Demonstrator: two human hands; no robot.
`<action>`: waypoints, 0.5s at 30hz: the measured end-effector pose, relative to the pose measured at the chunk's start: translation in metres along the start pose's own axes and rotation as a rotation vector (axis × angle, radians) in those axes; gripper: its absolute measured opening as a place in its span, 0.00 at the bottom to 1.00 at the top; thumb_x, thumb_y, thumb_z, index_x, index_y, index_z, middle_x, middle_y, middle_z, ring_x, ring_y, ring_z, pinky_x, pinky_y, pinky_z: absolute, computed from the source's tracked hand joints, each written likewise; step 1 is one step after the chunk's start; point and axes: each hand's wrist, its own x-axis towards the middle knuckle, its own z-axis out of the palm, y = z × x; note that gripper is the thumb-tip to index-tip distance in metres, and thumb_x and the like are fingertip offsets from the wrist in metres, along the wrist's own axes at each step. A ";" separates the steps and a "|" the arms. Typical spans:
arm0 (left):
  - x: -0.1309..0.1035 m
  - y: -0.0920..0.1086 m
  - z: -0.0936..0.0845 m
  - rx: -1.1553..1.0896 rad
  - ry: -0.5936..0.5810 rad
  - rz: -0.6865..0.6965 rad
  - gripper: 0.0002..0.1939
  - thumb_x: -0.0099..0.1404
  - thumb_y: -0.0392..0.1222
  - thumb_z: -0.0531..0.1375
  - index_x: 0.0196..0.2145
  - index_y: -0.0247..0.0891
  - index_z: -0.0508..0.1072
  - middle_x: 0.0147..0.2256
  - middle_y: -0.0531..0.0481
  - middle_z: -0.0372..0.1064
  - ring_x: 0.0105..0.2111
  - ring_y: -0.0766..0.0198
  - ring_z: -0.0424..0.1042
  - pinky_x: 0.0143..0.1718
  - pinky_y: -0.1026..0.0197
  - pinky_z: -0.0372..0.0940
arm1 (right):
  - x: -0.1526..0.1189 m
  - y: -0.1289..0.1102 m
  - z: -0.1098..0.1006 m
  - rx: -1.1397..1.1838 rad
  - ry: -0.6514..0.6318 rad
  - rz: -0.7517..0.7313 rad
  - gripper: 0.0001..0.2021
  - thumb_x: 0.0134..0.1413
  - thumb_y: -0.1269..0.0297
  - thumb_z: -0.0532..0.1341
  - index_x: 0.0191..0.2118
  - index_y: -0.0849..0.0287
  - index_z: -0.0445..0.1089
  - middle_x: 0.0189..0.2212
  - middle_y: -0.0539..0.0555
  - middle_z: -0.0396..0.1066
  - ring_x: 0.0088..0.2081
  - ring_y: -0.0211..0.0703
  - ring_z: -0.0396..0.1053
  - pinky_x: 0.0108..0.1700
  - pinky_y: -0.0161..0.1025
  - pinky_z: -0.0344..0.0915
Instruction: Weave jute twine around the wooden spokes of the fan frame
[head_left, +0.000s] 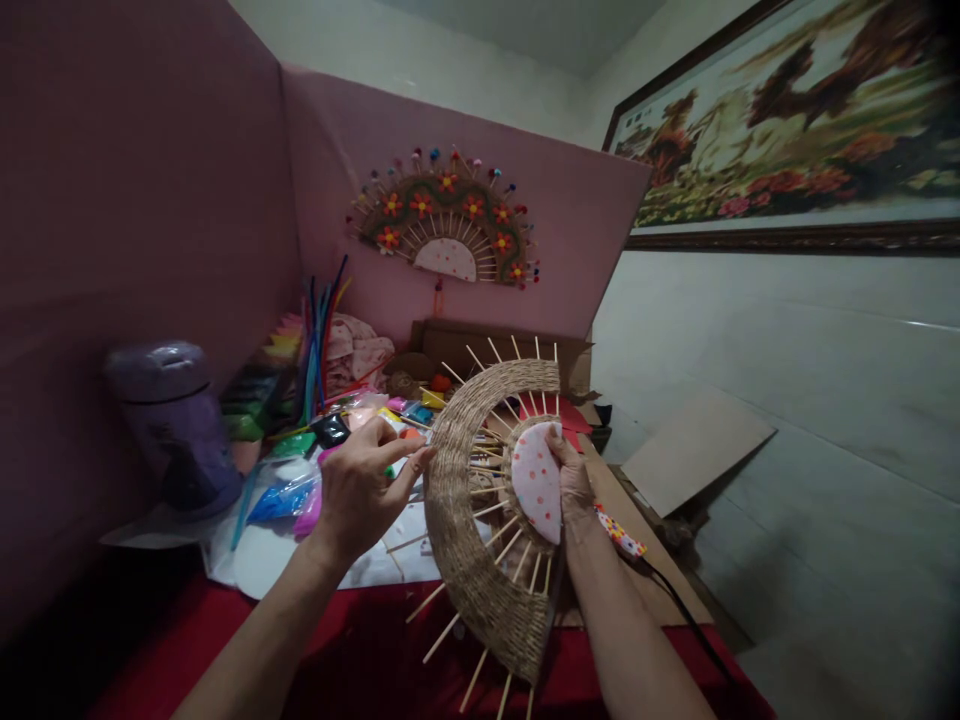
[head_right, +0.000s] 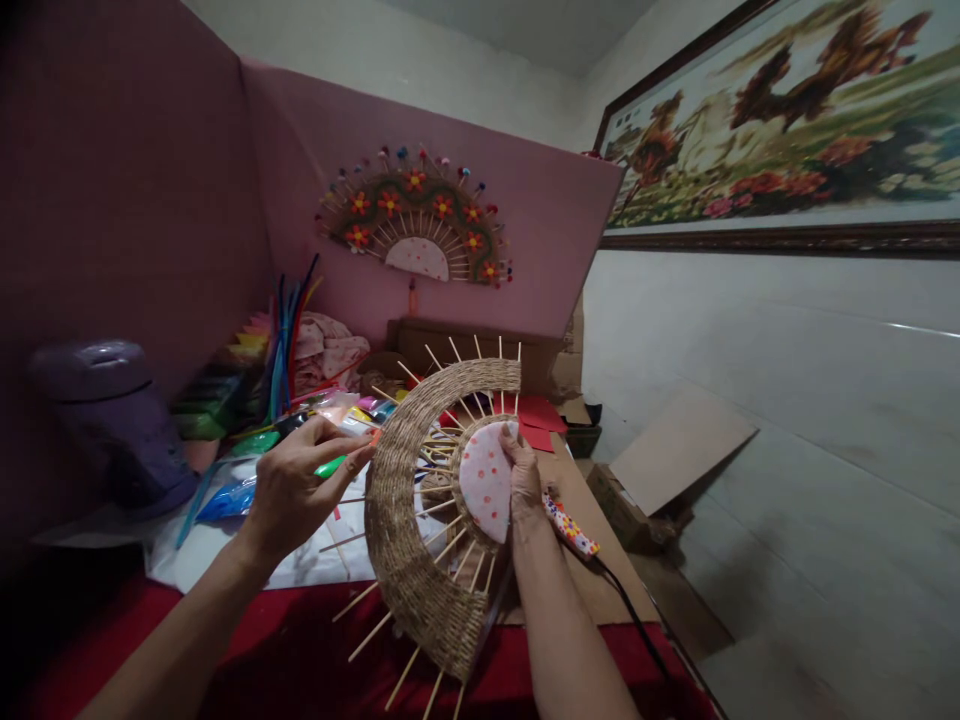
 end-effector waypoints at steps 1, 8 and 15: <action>0.000 0.000 0.000 0.001 0.000 -0.002 0.12 0.59 0.47 0.57 0.35 0.43 0.77 0.28 0.50 0.63 0.27 0.67 0.62 0.30 0.63 0.58 | 0.000 0.000 0.000 -0.006 0.002 0.007 0.13 0.29 0.64 0.70 0.25 0.59 0.68 0.17 0.45 0.71 0.17 0.36 0.67 0.22 0.33 0.65; 0.000 -0.001 -0.004 -0.017 0.030 -0.016 0.13 0.60 0.48 0.56 0.36 0.43 0.77 0.28 0.50 0.62 0.28 0.67 0.62 0.30 0.64 0.58 | -0.002 0.001 0.000 -0.024 -0.029 -0.047 0.11 0.30 0.65 0.69 0.25 0.59 0.68 0.19 0.45 0.72 0.20 0.37 0.68 0.26 0.36 0.69; -0.004 0.003 -0.002 0.128 0.058 0.053 0.14 0.59 0.49 0.56 0.38 0.42 0.76 0.29 0.49 0.63 0.29 0.65 0.63 0.31 0.63 0.58 | 0.000 0.002 -0.001 -0.004 -0.048 -0.037 0.12 0.31 0.64 0.69 0.26 0.59 0.68 0.20 0.46 0.72 0.20 0.37 0.69 0.27 0.36 0.69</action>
